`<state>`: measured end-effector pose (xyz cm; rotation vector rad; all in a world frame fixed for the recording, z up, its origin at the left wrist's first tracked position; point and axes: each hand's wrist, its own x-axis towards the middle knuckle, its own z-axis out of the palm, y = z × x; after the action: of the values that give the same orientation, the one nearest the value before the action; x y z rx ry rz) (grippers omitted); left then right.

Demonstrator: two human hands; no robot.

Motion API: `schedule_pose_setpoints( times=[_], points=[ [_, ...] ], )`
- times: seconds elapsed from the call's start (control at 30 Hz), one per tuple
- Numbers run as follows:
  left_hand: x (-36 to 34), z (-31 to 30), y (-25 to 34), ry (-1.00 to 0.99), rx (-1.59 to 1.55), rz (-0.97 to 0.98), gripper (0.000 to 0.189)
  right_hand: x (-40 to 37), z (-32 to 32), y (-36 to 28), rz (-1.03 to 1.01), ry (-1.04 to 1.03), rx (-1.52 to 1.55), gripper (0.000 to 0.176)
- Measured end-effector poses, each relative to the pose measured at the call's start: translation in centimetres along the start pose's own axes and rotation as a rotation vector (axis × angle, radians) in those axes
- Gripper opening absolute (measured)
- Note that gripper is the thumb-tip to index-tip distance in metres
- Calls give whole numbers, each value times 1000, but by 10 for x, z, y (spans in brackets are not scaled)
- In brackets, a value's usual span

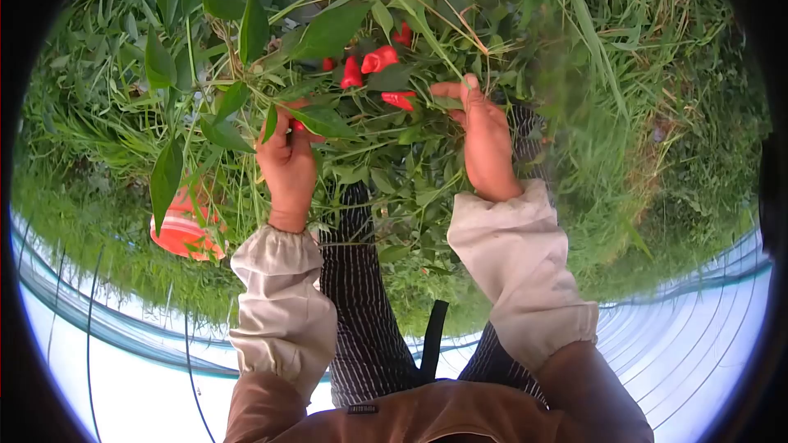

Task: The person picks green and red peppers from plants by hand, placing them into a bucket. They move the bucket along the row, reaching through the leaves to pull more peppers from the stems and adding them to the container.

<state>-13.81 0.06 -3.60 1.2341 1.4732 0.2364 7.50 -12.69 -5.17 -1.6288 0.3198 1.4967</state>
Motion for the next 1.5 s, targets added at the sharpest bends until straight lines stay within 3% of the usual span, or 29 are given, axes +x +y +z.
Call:
schedule_pose_setpoints(
  times=[0.03,0.17,0.3,0.33,0.37,0.43,0.47,0.53,0.63,0.7,0.73,0.8,0.9,0.93,0.97,1.03,1.07,1.1,1.17,1.2,1.23,1.3,1.43,1.5],
  points=[
    [-3,0,0,-67,217,170,26,1,-1,1,0,-2,0,56],
    [-3,-11,-2,-94,373,324,33,0,-4,-2,-28,38,-177,55],
    [-23,3,39,-230,205,471,34,6,-6,3,-114,64,-193,56],
    [-26,11,60,-237,35,193,24,4,-6,1,-106,62,-188,56],
    [-18,8,70,-238,45,190,24,2,-6,-3,-39,44,-204,59],
    [13,12,78,-201,-349,-252,13,1,-4,-9,8,27,-219,62],
    [29,14,75,-220,-276,-181,17,0,-1,-8,31,31,-200,61],
    [65,21,72,-313,348,-5,17,2,-3,0,40,37,-171,59],
    [112,56,57,-413,636,-3,18,-1,1,-5,24,8,-69,56],
    [130,72,17,-401,1012,677,17,1,5,7,6,24,28,50],
    [134,82,28,-404,1012,679,17,2,6,11,-15,40,121,45],
    [142,104,57,-650,1444,260,20,2,7,13,9,38,62,48],
    [144,104,66,-523,1437,358,21,0,4,5,26,19,-37,51],
    [147,105,60,-525,1294,161,20,1,4,-1,27,36,41,50],
    [150,98,46,-525,1300,165,20,1,4,-4,27,54,121,49],
    [150,86,35,-459,530,196,22,5,0,-2,46,63,239,48],
    [141,84,43,-385,525,-112,28,6,-2,0,67,71,349,46],
    [141,82,38,-388,528,-112,28,7,-3,3,68,73,352,46],
    [135,81,38,-457,732,185,28,7,-3,4,43,46,414,42],
    [138,82,38,-606,926,-16,31,8,-3,5,42,46,413,42],
    [136,87,50,-607,923,-14,31,8,-1,1,57,75,409,46],
    [131,95,60,-772,1236,-14,36,7,1,-3,77,112,402,51],
    [120,86,34,-752,1336,-48,41,8,4,-7,101,107,395,49],
    [110,69,23,-874,1345,12,39,9,2,-6,109,112,381,48]
  ],
)
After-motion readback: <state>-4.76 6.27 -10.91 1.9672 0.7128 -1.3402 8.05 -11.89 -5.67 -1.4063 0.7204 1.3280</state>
